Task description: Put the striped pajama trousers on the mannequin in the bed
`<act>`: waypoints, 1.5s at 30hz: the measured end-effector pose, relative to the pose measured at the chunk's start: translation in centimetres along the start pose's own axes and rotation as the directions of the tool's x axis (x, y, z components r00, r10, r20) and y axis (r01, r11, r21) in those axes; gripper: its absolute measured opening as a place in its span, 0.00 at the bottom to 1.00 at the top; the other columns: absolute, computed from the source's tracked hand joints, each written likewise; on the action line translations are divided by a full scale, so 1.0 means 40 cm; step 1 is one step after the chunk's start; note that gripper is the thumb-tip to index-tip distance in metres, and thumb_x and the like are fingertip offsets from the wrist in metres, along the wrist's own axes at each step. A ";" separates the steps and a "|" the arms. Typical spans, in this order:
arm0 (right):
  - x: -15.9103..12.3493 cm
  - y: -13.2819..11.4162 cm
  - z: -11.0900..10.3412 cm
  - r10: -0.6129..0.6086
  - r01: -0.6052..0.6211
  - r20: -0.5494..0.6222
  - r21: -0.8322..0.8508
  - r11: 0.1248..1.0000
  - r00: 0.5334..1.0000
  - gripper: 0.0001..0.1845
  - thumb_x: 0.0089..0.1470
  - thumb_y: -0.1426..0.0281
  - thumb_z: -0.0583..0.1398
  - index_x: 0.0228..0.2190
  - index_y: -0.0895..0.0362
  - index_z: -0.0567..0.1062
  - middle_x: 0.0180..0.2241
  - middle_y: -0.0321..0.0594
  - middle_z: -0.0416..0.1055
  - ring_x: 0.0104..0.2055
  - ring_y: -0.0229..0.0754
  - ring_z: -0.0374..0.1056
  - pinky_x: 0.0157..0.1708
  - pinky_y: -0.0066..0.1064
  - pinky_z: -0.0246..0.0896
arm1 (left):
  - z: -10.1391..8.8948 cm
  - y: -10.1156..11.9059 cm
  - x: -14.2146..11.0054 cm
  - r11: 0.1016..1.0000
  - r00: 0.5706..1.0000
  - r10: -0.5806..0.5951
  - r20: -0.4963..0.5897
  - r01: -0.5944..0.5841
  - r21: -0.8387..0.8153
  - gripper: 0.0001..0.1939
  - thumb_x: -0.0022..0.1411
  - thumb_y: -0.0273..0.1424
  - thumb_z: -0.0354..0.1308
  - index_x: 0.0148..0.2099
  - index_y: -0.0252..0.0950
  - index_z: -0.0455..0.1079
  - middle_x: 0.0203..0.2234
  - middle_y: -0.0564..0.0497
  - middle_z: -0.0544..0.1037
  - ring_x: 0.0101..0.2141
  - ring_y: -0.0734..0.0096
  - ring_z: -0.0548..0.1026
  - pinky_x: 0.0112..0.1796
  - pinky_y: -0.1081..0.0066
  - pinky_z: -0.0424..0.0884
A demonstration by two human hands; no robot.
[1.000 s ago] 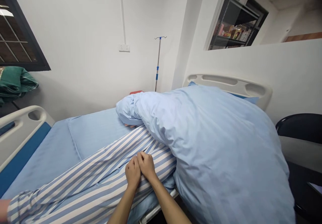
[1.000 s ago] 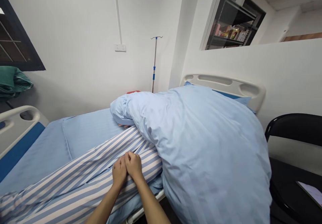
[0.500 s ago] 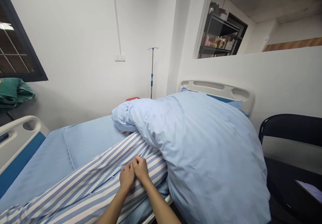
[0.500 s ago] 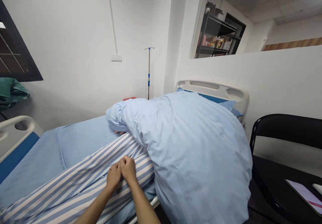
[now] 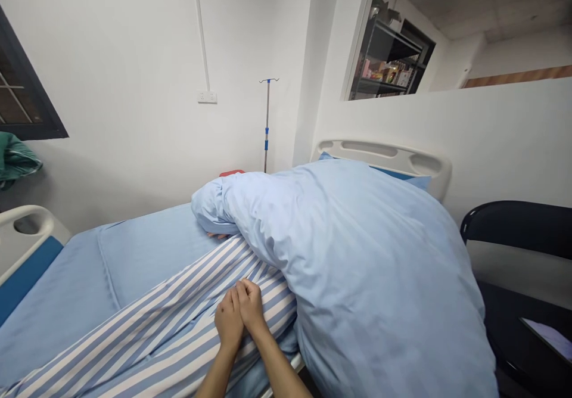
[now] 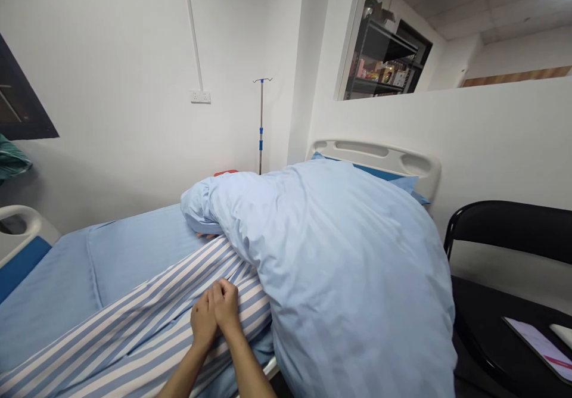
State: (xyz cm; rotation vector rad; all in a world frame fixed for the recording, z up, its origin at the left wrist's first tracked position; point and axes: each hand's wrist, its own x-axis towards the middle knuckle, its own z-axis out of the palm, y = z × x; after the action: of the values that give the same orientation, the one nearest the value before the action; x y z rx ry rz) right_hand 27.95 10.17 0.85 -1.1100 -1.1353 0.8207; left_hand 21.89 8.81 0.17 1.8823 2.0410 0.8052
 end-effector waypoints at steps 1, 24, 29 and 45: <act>-0.002 -0.001 0.000 -0.004 0.004 0.001 -0.011 1.000 1.000 0.17 0.51 0.66 0.50 0.16 0.55 0.51 0.16 0.29 0.46 0.21 0.32 0.45 0.20 0.25 0.44 | 0.006 -0.005 -0.001 1.000 1.000 -0.005 0.007 0.005 0.012 0.15 0.59 0.26 0.42 0.39 0.33 0.71 0.33 0.42 0.77 0.34 0.66 0.72 0.35 0.72 0.63; 0.057 -0.018 -0.083 -0.168 0.151 0.040 -0.671 0.726 0.985 0.16 0.50 0.70 0.51 0.14 0.57 0.61 0.13 0.31 0.56 0.18 0.33 0.47 0.23 0.30 0.34 | -0.028 0.021 -0.011 0.998 0.999 -0.035 0.034 0.037 -0.048 0.16 0.61 0.35 0.41 0.28 0.38 0.67 0.26 0.48 0.77 0.29 0.68 0.71 0.30 0.71 0.53; 0.044 0.005 -0.079 -0.188 0.165 0.058 -0.762 0.627 0.980 0.16 0.53 0.70 0.50 0.16 0.57 0.64 0.14 0.33 0.60 0.19 0.33 0.50 0.24 0.30 0.35 | -0.017 0.013 -0.008 0.993 1.000 -0.020 0.013 0.021 -0.114 0.16 0.60 0.35 0.42 0.25 0.38 0.65 0.24 0.49 0.76 0.28 0.71 0.70 0.29 0.72 0.53; 0.035 0.001 -0.083 -0.140 0.188 0.135 -0.841 0.507 0.981 0.18 0.54 0.67 0.49 0.17 0.57 0.68 0.16 0.35 0.64 0.20 0.33 0.51 0.24 0.30 0.34 | -0.324 -0.488 -0.096 1.000 1.000 0.000 -0.015 0.000 -0.021 0.16 0.57 0.38 0.42 0.23 0.38 0.62 0.19 0.54 0.69 0.25 0.74 0.67 0.30 0.75 0.57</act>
State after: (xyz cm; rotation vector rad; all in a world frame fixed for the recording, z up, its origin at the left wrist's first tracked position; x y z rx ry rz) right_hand 31.53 10.62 1.06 -1.7528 -1.7401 0.0574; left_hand -0.83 1.89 -0.66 1.8702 2.0331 0.8397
